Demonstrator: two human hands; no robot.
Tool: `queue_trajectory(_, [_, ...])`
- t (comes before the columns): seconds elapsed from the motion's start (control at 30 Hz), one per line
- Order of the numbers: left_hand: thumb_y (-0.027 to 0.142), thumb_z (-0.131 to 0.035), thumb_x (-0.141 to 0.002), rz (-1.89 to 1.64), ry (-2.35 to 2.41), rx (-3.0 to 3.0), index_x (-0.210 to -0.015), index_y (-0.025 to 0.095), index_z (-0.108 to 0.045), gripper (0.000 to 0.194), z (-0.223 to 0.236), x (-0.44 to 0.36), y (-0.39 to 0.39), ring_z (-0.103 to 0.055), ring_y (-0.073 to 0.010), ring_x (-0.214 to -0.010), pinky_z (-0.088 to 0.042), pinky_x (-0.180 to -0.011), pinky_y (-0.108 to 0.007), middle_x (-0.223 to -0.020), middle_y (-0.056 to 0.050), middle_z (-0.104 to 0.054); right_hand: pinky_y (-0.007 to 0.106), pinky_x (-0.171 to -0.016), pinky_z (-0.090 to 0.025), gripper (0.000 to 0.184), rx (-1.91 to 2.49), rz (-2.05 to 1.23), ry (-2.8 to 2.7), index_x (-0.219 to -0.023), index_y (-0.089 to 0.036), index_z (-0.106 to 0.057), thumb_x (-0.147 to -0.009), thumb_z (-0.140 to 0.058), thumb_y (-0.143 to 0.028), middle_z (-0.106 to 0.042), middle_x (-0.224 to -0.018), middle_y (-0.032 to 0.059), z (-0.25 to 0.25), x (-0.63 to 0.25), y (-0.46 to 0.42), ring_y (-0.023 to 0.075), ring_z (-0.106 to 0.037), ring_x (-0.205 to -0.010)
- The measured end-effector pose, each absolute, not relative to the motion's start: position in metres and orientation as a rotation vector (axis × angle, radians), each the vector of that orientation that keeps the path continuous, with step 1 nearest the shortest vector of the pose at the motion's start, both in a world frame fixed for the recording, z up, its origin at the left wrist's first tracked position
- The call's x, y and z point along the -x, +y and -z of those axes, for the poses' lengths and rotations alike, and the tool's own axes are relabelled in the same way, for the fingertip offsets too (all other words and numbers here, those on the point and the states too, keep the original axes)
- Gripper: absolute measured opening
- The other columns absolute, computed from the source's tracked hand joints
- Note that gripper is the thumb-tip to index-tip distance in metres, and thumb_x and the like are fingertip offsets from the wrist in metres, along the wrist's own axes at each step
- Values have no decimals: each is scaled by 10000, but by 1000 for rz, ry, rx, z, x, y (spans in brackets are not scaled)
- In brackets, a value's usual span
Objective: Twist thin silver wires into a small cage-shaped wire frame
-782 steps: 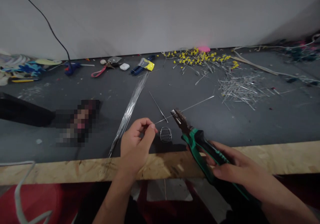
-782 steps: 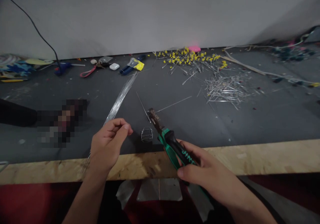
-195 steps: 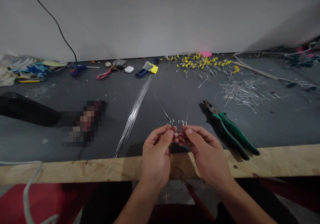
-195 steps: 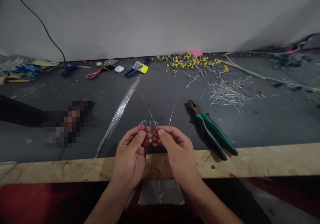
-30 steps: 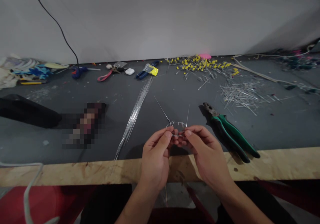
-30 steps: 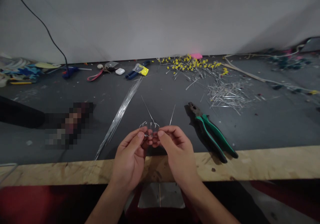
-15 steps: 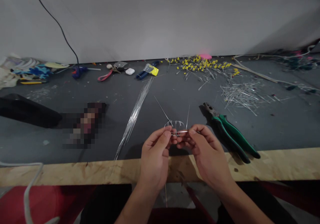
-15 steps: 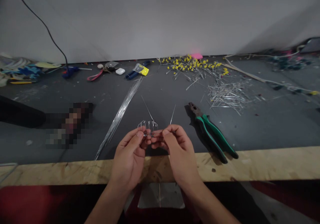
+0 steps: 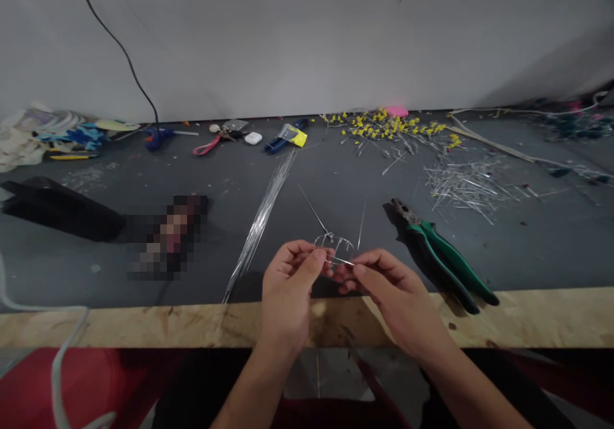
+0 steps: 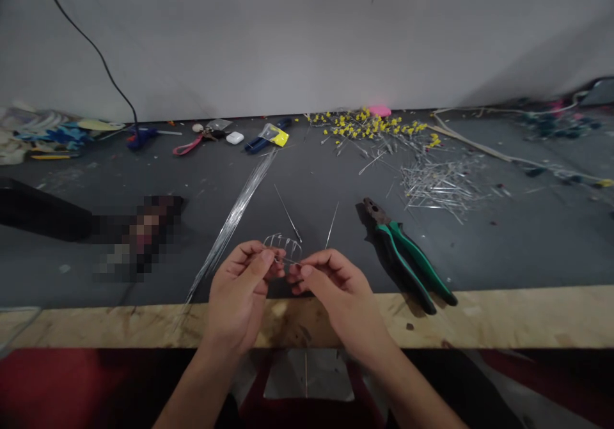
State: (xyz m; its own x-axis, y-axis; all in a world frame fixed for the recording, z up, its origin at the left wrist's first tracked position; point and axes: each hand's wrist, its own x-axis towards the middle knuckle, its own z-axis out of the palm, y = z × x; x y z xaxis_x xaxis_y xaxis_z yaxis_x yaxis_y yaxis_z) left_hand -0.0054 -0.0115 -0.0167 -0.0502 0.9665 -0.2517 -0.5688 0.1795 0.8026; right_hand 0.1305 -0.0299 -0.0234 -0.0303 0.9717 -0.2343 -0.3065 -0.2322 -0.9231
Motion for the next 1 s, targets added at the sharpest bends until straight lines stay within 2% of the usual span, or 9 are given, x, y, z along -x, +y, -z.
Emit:
queue_trajectory(0.17, [182, -722, -702, -1285, 982, -667, -733, 153, -634, 98, 12, 13, -9, -599, -75, -608, -479, -627, -197, -726, -14, -701, 245, -709, -506, 216, 1141, -1569, -948, -947, -237, -646, -750, -710, -299, -704, -889, 14, 19, -140, -32, 118, -641, -755])
queue_trajectory(0.37, [172, -708, -714, -1198, 946, -702, -718, 163, -646, 63, 11, 12, -12, -603, -81, -654, -482, -682, -214, -776, -8, -688, 253, -669, -519, 119, 1284, -1432, -963, -841, -232, -671, -771, -681, -327, -692, -737, -8, 20, -143, -36, 123, -645, -683])
queue_trajectory(0.57, [171, -698, -730, -1285, 893, -612, -723, 171, -663, 36, 16, 2, -16, -584, -62, -628, -465, -651, -184, -705, 24, -633, 274, -682, -519, 190, 1222, -1452, -841, -937, -250, -664, -759, -697, -309, -694, -770, -7, 24, -141, -33, 128, -644, -678])
queue_trajectory(0.73, [162, -652, -773, -1286, 805, -505, -714, 160, -646, 59, 15, -9, -19, -604, -88, -650, -491, -655, -222, -723, 2, -638, 291, -692, -491, 75, 1134, -1437, -782, -818, -240, -687, -769, -686, -296, -685, -735, -5, 25, -134, -32, 133, -613, -685])
queue_trajectory(0.9, [190, -618, -804, -1282, 788, -529, -720, 170, -635, 88, 14, -11, -18, -590, -108, -626, -484, -599, -239, -685, -1, -619, 311, -707, -477, 52, 1132, -1431, -757, -765, -239, -697, -758, -695, -290, -682, -733, 1, 23, -127, -31, 143, -601, -689])
queue_trajectory(1.0, [204, -611, -813, -1301, 820, -648, -756, 190, -645, 67, 18, -5, -16, -584, -113, -687, -473, -639, -235, -735, -3, -619, 292, -699, -476, 61, 1111, -1480, -722, -788, -236, -695, -755, -699, -287, -682, -767, 1, 21, -127, -29, 132, -600, -689])
